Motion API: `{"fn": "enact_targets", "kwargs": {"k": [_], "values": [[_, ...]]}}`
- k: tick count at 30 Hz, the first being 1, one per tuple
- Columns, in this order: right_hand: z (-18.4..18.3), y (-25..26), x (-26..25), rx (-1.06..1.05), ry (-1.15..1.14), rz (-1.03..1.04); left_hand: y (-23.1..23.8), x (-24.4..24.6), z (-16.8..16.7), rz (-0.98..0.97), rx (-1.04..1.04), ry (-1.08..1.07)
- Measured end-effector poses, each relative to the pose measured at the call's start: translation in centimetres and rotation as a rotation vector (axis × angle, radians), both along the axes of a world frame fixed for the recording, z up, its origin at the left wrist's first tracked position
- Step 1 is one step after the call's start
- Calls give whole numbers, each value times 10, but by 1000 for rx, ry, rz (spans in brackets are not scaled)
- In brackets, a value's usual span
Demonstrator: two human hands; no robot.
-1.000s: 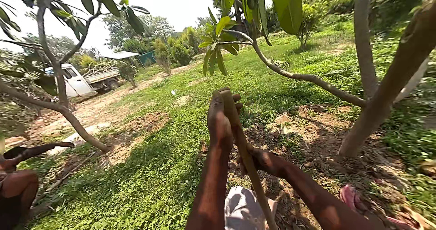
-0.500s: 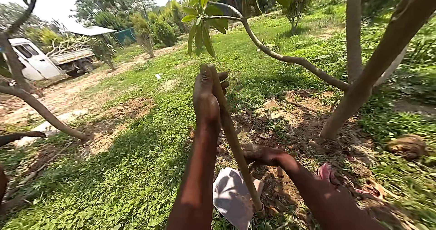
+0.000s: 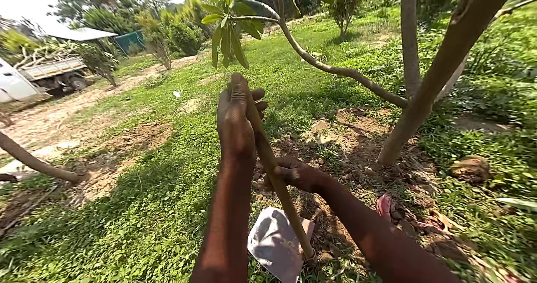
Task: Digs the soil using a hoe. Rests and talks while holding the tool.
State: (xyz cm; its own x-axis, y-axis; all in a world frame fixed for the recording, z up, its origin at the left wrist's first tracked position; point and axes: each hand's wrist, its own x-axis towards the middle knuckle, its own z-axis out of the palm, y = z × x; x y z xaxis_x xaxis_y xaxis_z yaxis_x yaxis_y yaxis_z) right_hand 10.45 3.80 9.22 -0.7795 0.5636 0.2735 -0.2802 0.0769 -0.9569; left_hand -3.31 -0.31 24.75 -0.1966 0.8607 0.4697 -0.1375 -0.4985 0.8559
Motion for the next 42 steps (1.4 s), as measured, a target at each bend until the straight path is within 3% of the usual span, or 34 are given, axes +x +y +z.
{"fn": "enact_targets", "kwargs": {"k": [4, 8, 12, 14, 17, 21, 24, 26, 31, 33, 36, 38, 42], "values": [[-19, 11, 13, -120, -37, 87, 4, 3, -3, 20, -34, -5], [-19, 10, 24, -137, -90, 45, 2, 7, -2, 32, -101, -3], [-36, 10, 43, -127, -413, -273, -5, 11, 2, 53, -122, -3], [-49, 13, 55, -181, -454, -370, -11, 10, 5, 34, -124, 2], [-15, 12, 61, -155, -237, -403, -15, 10, 10, 33, -140, -2], [74, -12, 54, 235, 63, -386, -18, 10, 12, 34, -115, 26], [100, -32, 45, 398, 102, -383, -28, 13, 16, -5, -99, 188], [84, -33, 26, 445, 39, -327, -32, 17, 18, 18, -84, 303], [1, -12, -15, 65, -29, -20, -27, 20, 16, 133, -77, 329], [-35, -4, -16, 23, -217, 30, -23, 11, 15, 168, -107, 324], [-65, -1, -9, 190, -659, 41, -23, -1, 14, 156, -146, 277], [-54, -1, -10, 307, -748, 0, -25, -2, 17, 146, -169, 266], [29, -13, -4, 386, -501, -257, -21, 6, 14, 142, -116, 285]]}}
